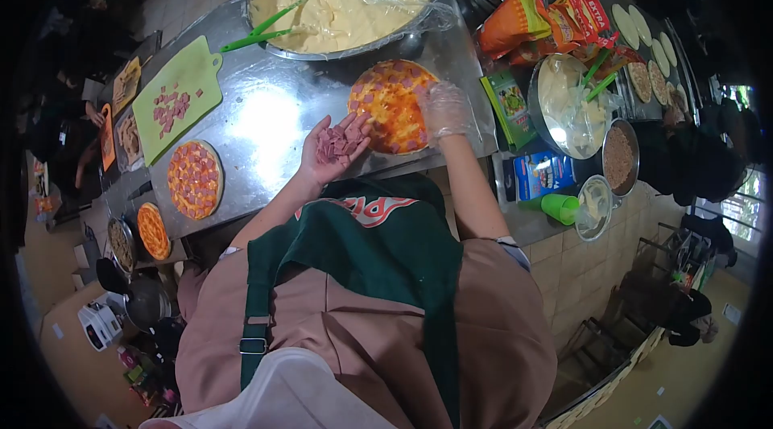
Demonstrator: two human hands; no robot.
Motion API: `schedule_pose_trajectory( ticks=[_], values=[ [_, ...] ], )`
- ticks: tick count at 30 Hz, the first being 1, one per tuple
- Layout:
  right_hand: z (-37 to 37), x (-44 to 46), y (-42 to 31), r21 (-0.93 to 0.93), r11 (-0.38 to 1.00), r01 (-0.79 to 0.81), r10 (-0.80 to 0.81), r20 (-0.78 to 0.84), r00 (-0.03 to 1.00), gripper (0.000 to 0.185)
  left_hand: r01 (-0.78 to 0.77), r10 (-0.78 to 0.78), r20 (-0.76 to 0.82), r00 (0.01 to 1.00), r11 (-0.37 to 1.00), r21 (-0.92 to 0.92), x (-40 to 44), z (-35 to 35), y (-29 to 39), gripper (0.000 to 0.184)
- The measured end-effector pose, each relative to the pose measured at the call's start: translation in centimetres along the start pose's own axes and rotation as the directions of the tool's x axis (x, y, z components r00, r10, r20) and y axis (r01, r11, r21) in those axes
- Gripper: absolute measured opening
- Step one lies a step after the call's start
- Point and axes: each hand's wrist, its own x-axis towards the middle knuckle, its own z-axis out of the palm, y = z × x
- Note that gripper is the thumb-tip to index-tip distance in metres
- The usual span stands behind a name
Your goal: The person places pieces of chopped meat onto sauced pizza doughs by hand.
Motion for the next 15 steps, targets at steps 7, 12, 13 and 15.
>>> schedule_pose_trajectory(
  ticks=[7, 12, 13, 15],
  values=[
    [-5.4, -3.4, -6.6, 0.545, 0.813, 0.205, -0.369, 0.211, 0.905, 0.022, 0.023, -0.026, 0.062, 0.998, 0.998, 0.055, 0.6, -0.9, 0.3, 0.045],
    [-2.4, -4.4, -6.7, 0.488, 0.729, 0.481, -0.544, -0.014, 0.839, 0.023, 0.087, -0.096, 0.072, 0.993, 0.989, 0.119, 0.5, -0.8, -0.1, 0.044],
    [-2.5, -4.7, -6.8, 0.501, 0.775, 0.385, -0.471, 0.051, 0.881, 0.023, 0.071, -0.071, -0.007, 0.997, 0.985, 0.156, 0.5, -0.6, -0.4, 0.044],
    [-2.5, -5.5, -6.8, 0.505, 0.817, 0.279, -0.387, 0.119, 0.915, 0.023, 0.099, -0.102, 0.016, 0.995, 0.984, 0.146, 0.5, -1.4, -0.5, 0.044]
  ],
)
